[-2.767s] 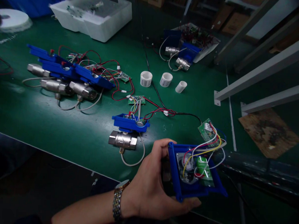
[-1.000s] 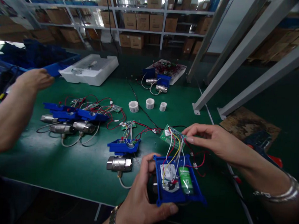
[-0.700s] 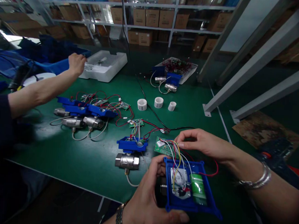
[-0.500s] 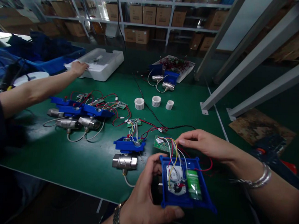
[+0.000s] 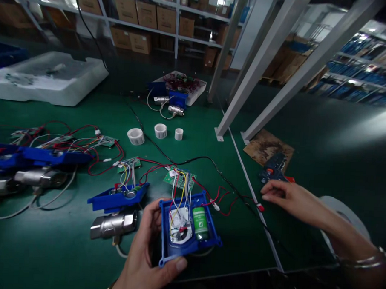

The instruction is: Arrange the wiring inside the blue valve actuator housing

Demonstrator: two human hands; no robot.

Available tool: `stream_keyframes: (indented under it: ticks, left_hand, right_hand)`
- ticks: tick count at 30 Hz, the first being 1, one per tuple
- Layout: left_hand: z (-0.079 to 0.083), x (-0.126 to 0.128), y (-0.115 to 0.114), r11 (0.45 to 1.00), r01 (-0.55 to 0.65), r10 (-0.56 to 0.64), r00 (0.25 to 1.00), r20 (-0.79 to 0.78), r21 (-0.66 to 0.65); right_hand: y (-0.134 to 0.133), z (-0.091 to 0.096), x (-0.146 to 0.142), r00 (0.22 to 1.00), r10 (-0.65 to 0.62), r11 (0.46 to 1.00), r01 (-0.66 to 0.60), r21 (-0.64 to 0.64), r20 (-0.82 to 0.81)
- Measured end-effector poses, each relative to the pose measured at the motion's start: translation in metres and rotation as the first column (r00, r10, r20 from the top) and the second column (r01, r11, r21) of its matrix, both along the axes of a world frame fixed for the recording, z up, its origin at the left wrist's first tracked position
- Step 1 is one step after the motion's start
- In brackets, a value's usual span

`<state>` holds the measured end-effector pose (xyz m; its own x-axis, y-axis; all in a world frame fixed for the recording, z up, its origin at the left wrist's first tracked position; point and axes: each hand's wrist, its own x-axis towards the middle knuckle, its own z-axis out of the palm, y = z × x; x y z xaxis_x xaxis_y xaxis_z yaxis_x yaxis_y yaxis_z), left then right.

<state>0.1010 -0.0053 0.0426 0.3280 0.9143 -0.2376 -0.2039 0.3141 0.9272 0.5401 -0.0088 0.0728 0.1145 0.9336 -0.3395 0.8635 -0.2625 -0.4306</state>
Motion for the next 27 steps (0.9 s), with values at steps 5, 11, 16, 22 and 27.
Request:
stream_keyframes:
  ticks: [5, 11, 16, 22, 27]
  left_hand:
    - [0.011, 0.004, -0.001, 1.000, -0.021, 0.020, 0.998, -0.065, -0.019]
    - [-0.006, -0.003, -0.003, 0.996, 0.008, -0.002, 0.998, -0.061, 0.090]
    - [-0.006, -0.003, -0.005, 0.997, -0.021, 0.025, 0.998, -0.056, 0.076]
    - [-0.007, -0.004, -0.006, 0.995, 0.016, -0.015, 1.000, -0.015, 0.094]
    - [-0.010, -0.007, -0.005, 0.992, 0.045, -0.045, 0.999, -0.005, 0.121]
  right_hand:
    - [-0.038, -0.035, -0.034, 0.988, 0.027, 0.975, -0.059, 0.214, 0.151]
    - [-0.024, -0.047, -0.074, 0.879, 0.249, 0.817, -0.416, 0.398, 0.407]
    - [0.000, -0.048, -0.083, 0.877, 0.322, 0.789, -0.456, 0.411, 0.356]
    - [0.014, -0.034, -0.082, 0.936, 0.350, 0.840, -0.333, 0.428, 0.041]
    - [0.015, -0.035, -0.081, 0.921, 0.150, 0.940, -0.020, 0.340, -0.359]
